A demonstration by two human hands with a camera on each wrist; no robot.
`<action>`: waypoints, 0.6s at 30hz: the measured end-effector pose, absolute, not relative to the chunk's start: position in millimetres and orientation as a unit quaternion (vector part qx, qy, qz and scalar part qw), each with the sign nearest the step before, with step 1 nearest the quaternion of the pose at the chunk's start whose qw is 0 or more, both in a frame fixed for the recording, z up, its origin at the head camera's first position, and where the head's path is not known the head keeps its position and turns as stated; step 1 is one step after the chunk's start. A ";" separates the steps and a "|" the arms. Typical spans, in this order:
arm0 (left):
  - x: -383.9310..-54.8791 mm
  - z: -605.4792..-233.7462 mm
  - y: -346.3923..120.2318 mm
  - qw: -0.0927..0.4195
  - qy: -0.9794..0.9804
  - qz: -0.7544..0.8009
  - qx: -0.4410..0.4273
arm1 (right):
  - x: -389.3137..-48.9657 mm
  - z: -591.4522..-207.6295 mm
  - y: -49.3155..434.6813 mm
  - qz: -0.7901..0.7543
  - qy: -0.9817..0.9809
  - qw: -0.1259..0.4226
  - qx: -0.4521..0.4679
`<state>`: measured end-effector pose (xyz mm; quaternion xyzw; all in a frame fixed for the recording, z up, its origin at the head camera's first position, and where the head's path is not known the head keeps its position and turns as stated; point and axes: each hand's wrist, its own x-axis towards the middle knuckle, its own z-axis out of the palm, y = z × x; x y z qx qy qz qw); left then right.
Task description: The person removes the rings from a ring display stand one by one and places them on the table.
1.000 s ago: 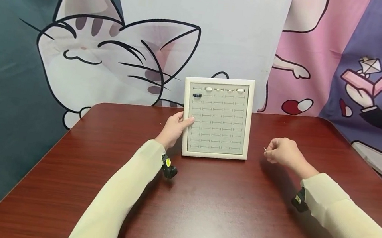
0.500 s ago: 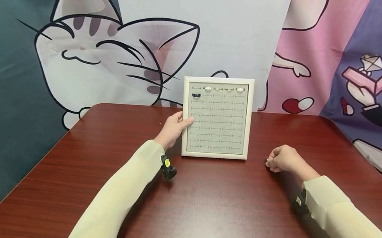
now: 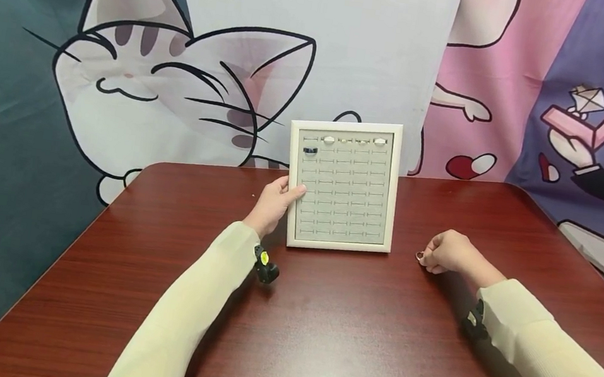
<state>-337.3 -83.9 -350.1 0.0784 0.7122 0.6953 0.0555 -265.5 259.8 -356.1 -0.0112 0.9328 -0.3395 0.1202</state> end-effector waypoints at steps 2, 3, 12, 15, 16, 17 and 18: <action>-337.3 -349.8 -84.3 0.055 0.713 0.694 0.080 | -265.8 -350.8 259.2 -0.358 0.927 0.113 -0.006; -337.3 -349.6 -84.6 0.054 0.713 0.694 0.081 | -266.4 -346.5 258.9 -0.363 0.926 0.106 -0.003; -336.9 -349.6 -85.4 0.053 0.716 0.691 0.082 | -280.4 -284.4 227.0 -0.378 0.925 -0.028 -0.016; -336.5 -350.2 -85.2 0.055 0.713 0.694 0.081 | -288.9 -264.0 204.7 -0.346 0.934 -0.086 -0.030; -336.3 -350.3 -84.8 0.055 0.712 0.695 0.082 | -292.2 -258.5 196.9 -0.336 0.936 -0.103 -0.033; -336.0 -350.4 -84.4 0.054 0.712 0.695 0.084 | -295.3 -253.4 189.1 -0.327 0.937 -0.118 -0.040; -335.9 -350.5 -83.8 0.054 0.711 0.696 0.086 | -298.5 -248.9 181.4 -0.318 0.938 -0.132 -0.048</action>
